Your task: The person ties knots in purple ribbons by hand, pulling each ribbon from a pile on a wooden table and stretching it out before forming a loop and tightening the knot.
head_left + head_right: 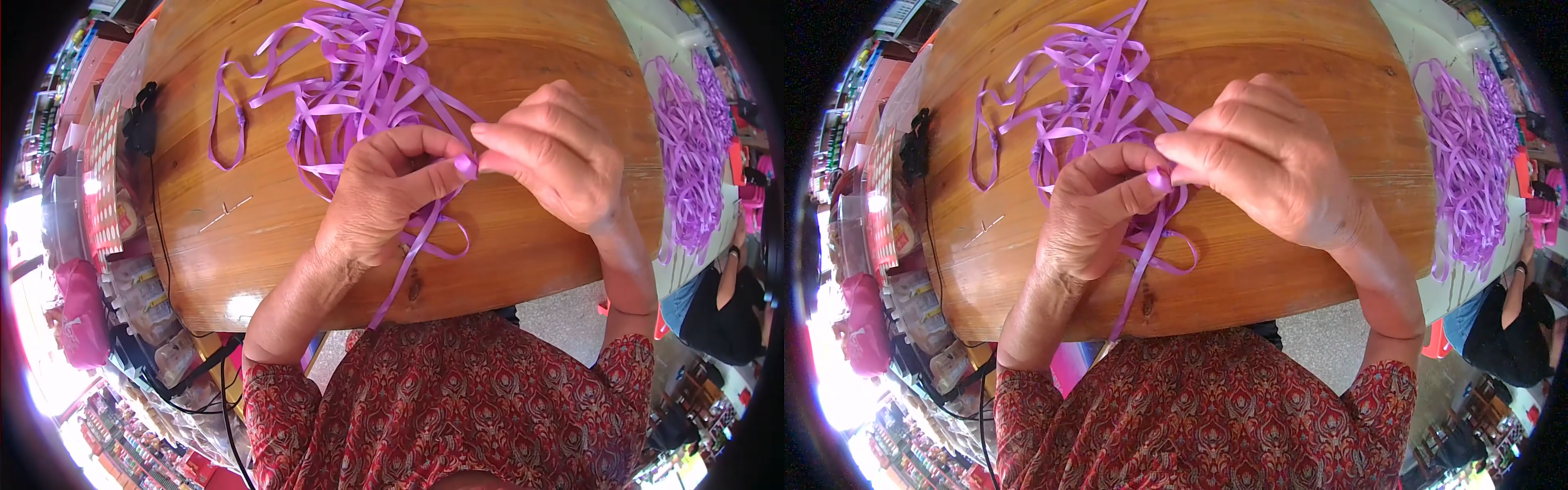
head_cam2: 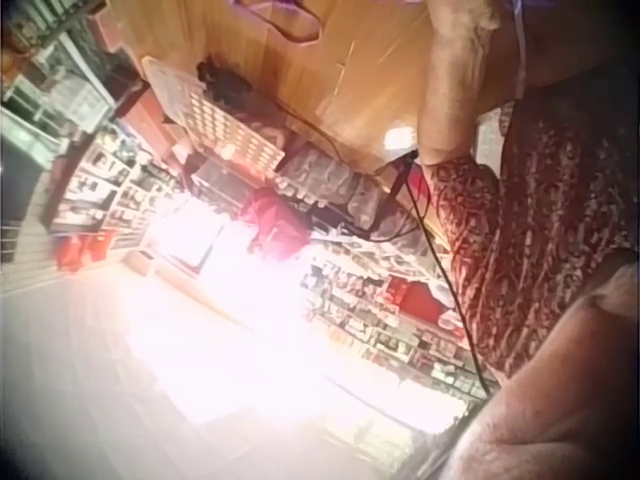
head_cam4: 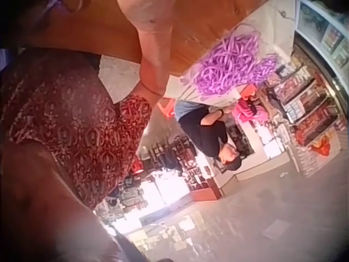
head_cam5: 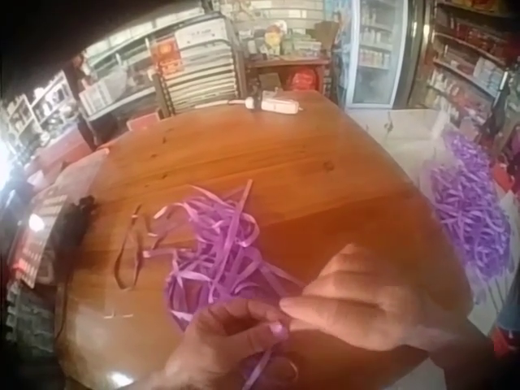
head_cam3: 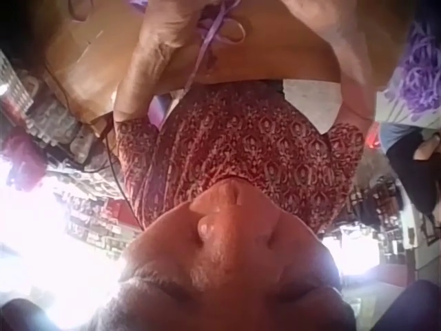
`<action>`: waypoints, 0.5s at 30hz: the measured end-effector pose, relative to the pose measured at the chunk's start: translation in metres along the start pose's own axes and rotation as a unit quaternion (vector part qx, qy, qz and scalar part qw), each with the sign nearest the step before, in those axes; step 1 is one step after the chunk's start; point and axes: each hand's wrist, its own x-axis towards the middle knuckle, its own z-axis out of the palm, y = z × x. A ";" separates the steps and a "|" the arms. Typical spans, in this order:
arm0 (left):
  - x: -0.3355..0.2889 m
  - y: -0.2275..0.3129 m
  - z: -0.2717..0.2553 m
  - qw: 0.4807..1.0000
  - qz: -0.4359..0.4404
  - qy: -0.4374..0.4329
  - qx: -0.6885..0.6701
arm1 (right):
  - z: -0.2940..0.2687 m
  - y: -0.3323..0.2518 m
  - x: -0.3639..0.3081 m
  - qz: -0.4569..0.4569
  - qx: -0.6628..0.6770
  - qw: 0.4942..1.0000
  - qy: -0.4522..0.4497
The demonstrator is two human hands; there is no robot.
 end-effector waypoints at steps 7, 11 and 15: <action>-0.003 0.000 0.011 0.994 0.092 0.048 0.039 | 0.001 -0.009 0.000 0.139 0.139 0.980 0.032; -0.006 -0.002 0.013 0.987 0.140 0.046 0.065 | 0.004 -0.016 0.001 0.149 0.155 0.976 0.034; -0.007 -0.004 0.013 0.988 0.143 0.034 0.056 | 0.003 -0.023 0.002 0.178 0.170 0.969 0.036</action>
